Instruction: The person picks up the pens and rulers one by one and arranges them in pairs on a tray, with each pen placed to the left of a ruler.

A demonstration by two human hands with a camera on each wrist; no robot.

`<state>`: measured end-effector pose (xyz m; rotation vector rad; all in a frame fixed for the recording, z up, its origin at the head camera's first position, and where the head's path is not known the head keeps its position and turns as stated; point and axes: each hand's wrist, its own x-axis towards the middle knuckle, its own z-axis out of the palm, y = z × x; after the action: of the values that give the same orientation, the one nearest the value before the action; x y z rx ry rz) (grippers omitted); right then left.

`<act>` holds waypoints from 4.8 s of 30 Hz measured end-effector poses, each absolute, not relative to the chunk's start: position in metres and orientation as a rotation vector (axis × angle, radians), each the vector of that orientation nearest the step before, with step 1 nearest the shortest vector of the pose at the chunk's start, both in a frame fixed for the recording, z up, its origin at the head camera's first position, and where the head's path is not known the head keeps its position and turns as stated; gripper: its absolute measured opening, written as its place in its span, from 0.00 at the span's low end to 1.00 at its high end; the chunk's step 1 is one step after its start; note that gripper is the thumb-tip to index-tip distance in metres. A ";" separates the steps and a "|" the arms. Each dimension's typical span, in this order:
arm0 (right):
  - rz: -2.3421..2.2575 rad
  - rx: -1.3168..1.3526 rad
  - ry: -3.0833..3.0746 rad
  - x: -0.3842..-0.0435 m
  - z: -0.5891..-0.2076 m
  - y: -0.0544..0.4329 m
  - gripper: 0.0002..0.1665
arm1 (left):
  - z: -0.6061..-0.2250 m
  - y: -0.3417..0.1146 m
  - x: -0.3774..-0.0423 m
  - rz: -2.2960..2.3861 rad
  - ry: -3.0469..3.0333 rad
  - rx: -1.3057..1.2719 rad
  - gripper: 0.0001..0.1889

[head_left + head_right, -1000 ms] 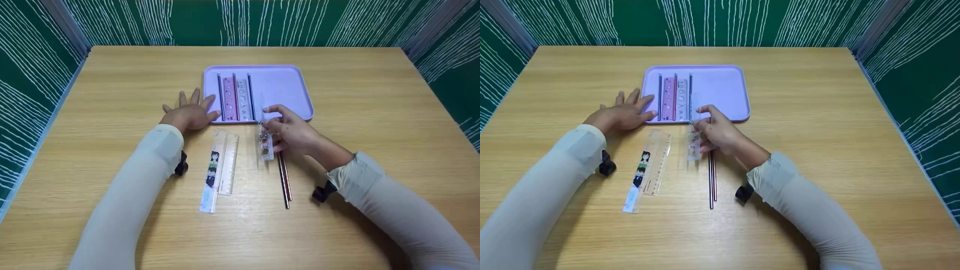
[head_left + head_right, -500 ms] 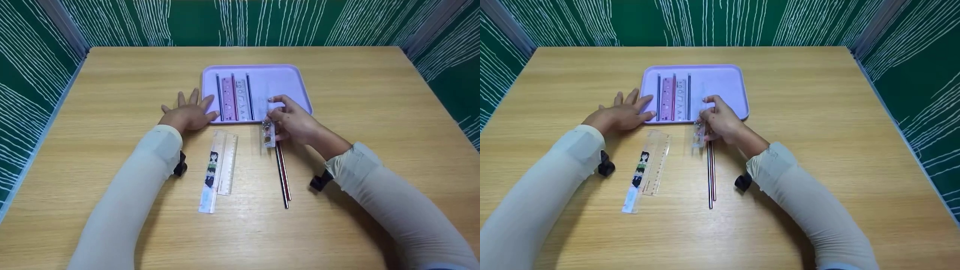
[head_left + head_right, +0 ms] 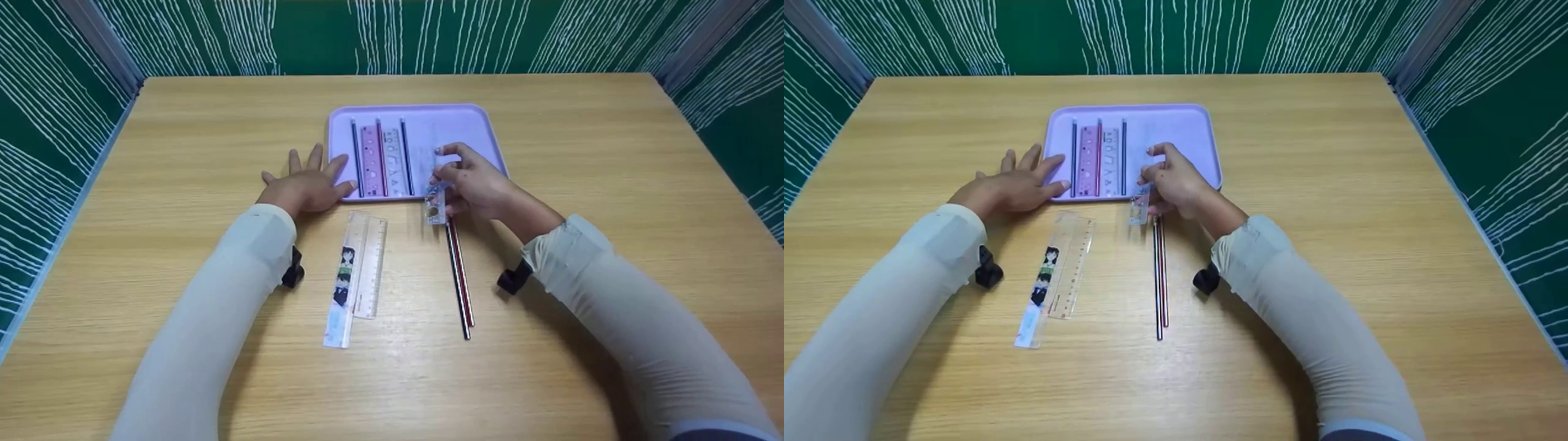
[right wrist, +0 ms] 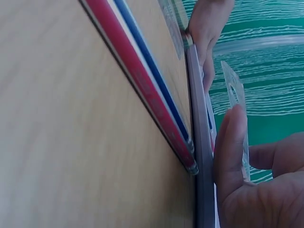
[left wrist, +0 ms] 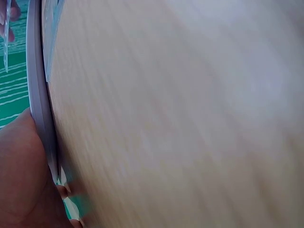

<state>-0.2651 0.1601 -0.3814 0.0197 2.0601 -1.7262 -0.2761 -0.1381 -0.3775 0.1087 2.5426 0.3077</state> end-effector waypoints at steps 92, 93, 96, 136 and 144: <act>-0.805 0.114 2.833 -0.322 -0.379 0.117 0.24 | -0.374 -0.137 -0.275 0.307 2.535 0.115 0.40; -0.805 0.114 2.827 -0.322 -0.379 0.117 0.24 | -0.374 -0.137 -0.275 0.308 2.535 0.115 0.40; -0.801 0.106 2.826 -0.321 -0.379 0.117 0.24 | -0.374 -0.138 -0.275 0.309 2.538 0.118 0.40; -1.285 0.161 2.465 -0.306 -0.371 0.142 0.27 | -0.374 -0.138 -0.275 0.314 2.543 0.105 0.40; -1.464 0.096 2.366 -0.290 -0.371 0.149 0.27 | -0.378 -0.138 -0.276 0.291 2.558 0.122 0.40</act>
<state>-0.2900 0.1486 -0.3707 0.0958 2.3657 -1.4636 -0.2757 -0.1383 -0.3776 0.1225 2.5582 0.2915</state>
